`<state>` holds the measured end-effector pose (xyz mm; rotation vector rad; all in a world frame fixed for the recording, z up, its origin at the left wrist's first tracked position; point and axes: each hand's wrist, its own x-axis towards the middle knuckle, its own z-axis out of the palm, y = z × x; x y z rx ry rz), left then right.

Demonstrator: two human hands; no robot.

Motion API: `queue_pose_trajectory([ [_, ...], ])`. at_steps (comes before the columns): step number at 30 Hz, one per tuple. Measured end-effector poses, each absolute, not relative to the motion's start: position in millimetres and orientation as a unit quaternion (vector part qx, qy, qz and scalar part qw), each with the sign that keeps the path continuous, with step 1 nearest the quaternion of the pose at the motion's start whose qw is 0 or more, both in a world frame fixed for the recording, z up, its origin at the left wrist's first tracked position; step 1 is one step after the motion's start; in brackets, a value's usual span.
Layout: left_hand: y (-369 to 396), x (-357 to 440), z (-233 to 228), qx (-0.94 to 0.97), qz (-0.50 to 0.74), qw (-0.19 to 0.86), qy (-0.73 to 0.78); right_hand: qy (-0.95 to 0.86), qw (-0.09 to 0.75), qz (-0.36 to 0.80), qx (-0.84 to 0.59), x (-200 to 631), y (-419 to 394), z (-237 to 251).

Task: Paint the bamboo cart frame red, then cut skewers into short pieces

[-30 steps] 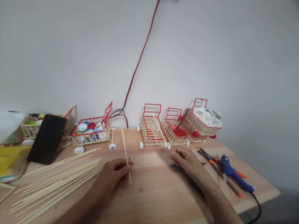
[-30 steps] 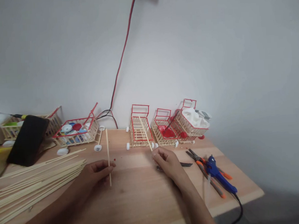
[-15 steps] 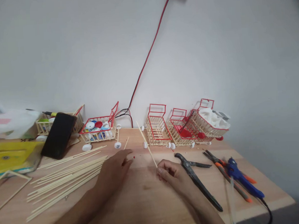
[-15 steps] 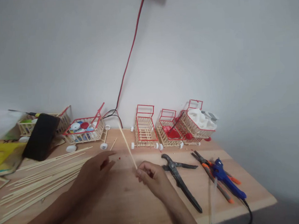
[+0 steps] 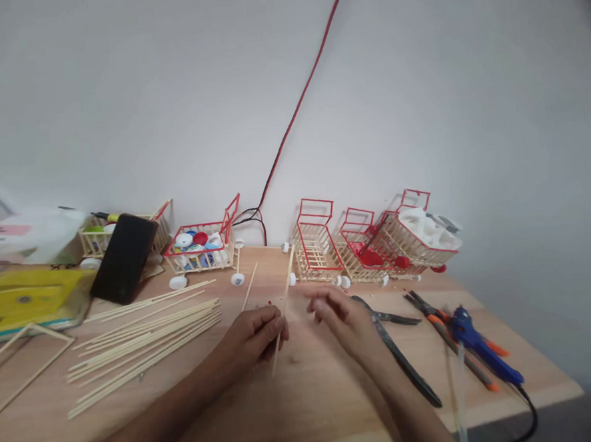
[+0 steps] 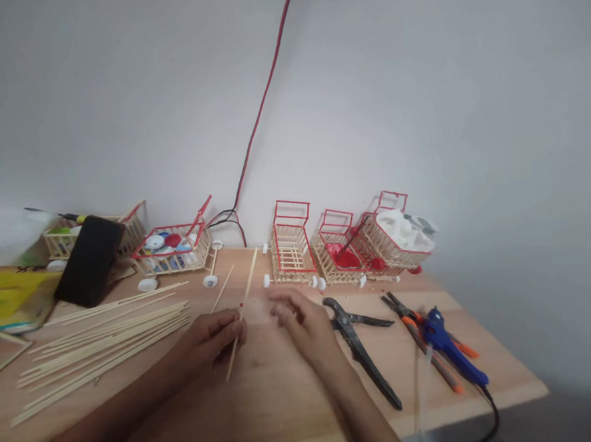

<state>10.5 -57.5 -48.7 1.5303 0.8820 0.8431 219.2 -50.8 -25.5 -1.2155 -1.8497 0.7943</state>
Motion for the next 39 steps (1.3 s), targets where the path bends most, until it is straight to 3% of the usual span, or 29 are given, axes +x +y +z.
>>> queue_pose_trajectory([
  [4,-60.0,10.9,-44.6,0.673,0.326,0.55,0.373,-0.747,0.425,0.207,-0.467,230.0,-35.2,-0.4],
  [8,-61.6,9.9,-38.6,0.709,0.313,0.515,0.366,-0.826,0.373,0.038,-0.42,235.8,-27.6,9.6],
  [10,-61.7,9.0,-37.8,0.682,0.316,0.555,0.356,-0.853,0.328,-0.001,-0.407,242.3,-28.3,8.2],
  [15,-56.6,5.8,-41.3,0.548,0.26,0.719,0.338,-0.881,0.207,0.064,-0.42,265.2,-49.7,4.5],
  [18,-47.2,2.7,-43.1,0.439,0.283,0.777,0.351,-0.865,0.199,0.104,-0.449,279.5,-66.2,5.1],
  [23,-35.4,-2.1,-47.0,0.381,0.405,0.744,0.371,-0.729,0.295,0.099,-0.61,298.8,-69.0,1.8],
  [39,-43.7,5.7,-60.0,0.467,0.356,0.702,0.403,-0.678,0.319,0.092,-0.656,280.8,-25.3,-9.2],
])
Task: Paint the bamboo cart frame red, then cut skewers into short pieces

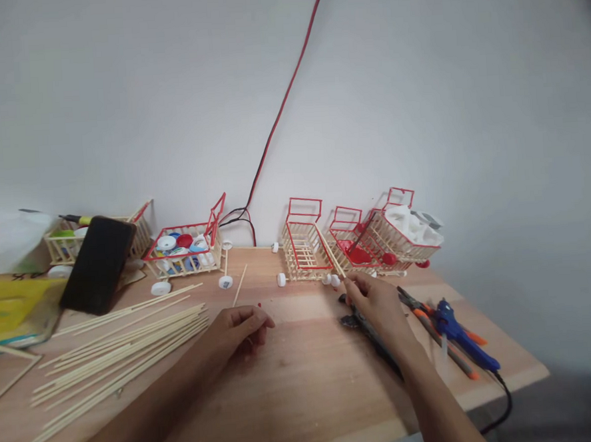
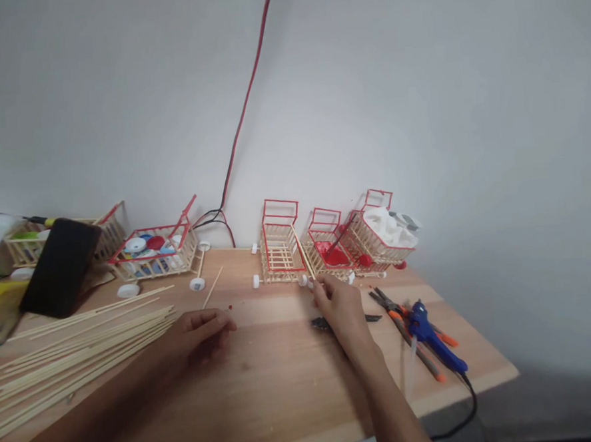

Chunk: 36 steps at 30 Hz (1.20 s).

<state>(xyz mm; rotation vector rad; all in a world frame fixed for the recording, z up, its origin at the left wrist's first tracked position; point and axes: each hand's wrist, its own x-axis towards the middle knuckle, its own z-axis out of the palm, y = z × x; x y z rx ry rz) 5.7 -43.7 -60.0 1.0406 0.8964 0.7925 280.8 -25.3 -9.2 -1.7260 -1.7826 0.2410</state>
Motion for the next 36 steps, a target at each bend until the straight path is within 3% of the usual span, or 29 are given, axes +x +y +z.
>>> queue_pose_trajectory([
  [36,-42.7,7.6,-61.6,0.486,0.352,0.689,0.407,-0.677,0.329,0.106,-0.649,279.9,-14.8,-22.1],
])
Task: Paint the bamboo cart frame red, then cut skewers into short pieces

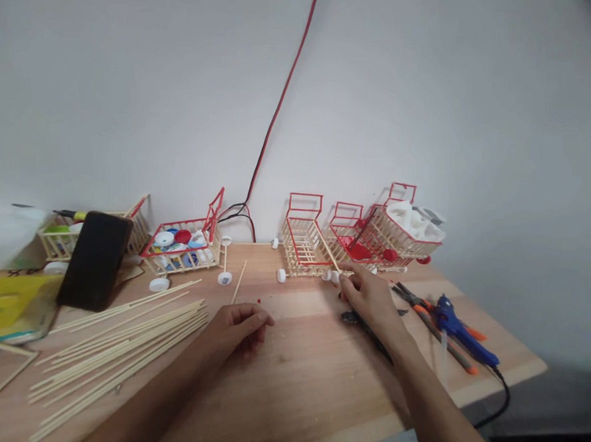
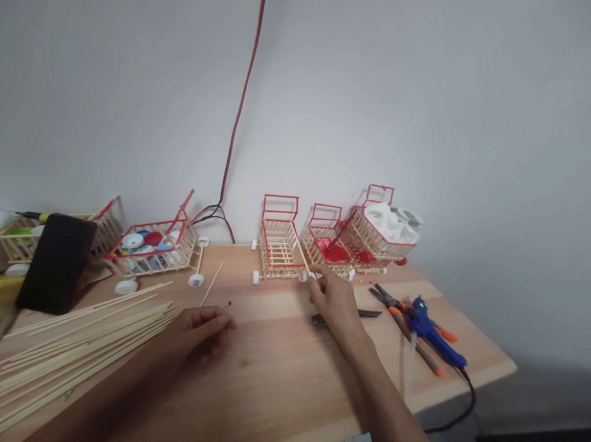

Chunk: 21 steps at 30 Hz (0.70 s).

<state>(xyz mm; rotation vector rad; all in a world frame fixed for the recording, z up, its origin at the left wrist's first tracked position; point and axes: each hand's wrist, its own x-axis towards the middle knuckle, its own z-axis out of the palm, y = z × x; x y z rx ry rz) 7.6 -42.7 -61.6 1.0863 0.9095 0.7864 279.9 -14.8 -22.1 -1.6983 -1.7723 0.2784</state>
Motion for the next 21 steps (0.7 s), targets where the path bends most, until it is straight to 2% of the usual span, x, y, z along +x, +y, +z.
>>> queue_pose_trajectory([
  [6,-41.5,7.0,-64.4,0.497,0.35,0.683,0.405,-0.672,0.361,0.13,-0.633,280.8,-17.1,-23.1],
  [9,-42.8,6.1,-61.2,0.548,0.336,0.644,0.415,-0.658,0.395,0.182,-0.615,279.8,-26.8,-18.1],
  [12,-48.5,4.7,-52.2,0.674,0.362,0.481,0.429,-0.649,0.4,0.287,-0.58,273.6,-41.5,-13.1],
  [17,-61.5,2.6,-35.1,0.794,0.513,0.068,0.32,-0.655,0.304,0.479,-0.5,249.6,-59.4,-13.4],
  [19,-63.6,1.7,-30.9,0.797,0.52,-0.018,0.306,-0.653,0.272,0.528,-0.47,239.1,-60.0,-15.3],
  [21,-63.0,0.6,-29.7,0.807,0.499,-0.05,0.313,-0.652,0.257,0.557,-0.445,230.8,-57.0,-17.5],
])
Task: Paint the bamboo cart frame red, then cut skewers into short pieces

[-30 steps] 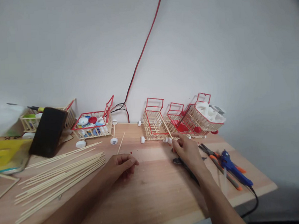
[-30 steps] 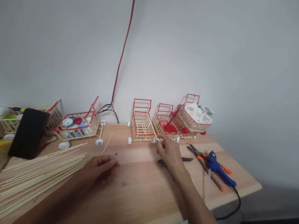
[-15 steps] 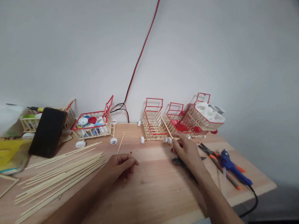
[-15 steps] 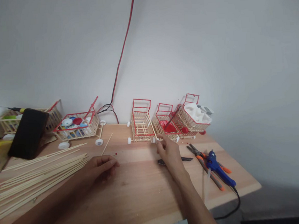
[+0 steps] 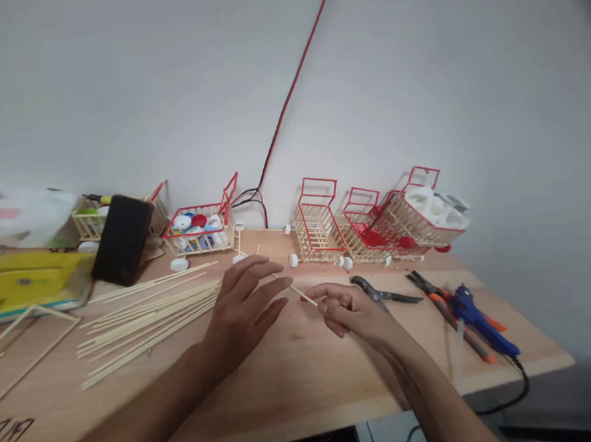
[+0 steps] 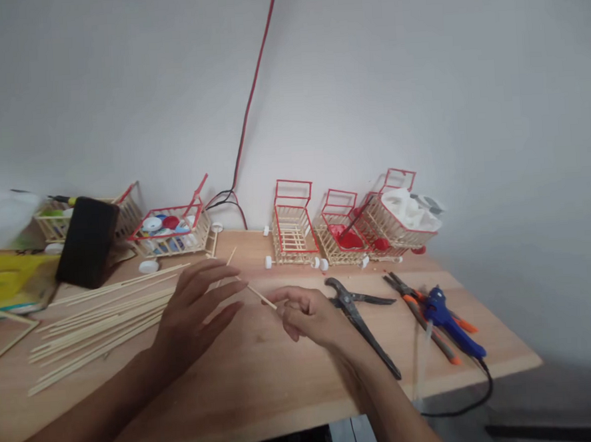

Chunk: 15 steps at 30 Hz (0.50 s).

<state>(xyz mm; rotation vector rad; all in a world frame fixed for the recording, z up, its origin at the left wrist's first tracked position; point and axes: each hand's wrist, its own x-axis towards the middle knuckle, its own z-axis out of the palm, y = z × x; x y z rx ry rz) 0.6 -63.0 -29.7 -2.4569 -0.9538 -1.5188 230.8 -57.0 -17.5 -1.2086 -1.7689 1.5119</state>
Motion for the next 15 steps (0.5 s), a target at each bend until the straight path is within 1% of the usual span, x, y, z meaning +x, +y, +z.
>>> queue_pose_trajectory([
  [5,-56.0,-1.0,-36.8,-0.842,-0.432,0.029,-0.321,-0.65,0.231,0.6,-0.404,221.6,-43.9,-20.9],
  [15,-54.2,0.6,-43.2,-0.855,-0.386,-0.014,-0.347,-0.655,0.204,0.613,-0.392,219.2,-36.7,-15.6],
])
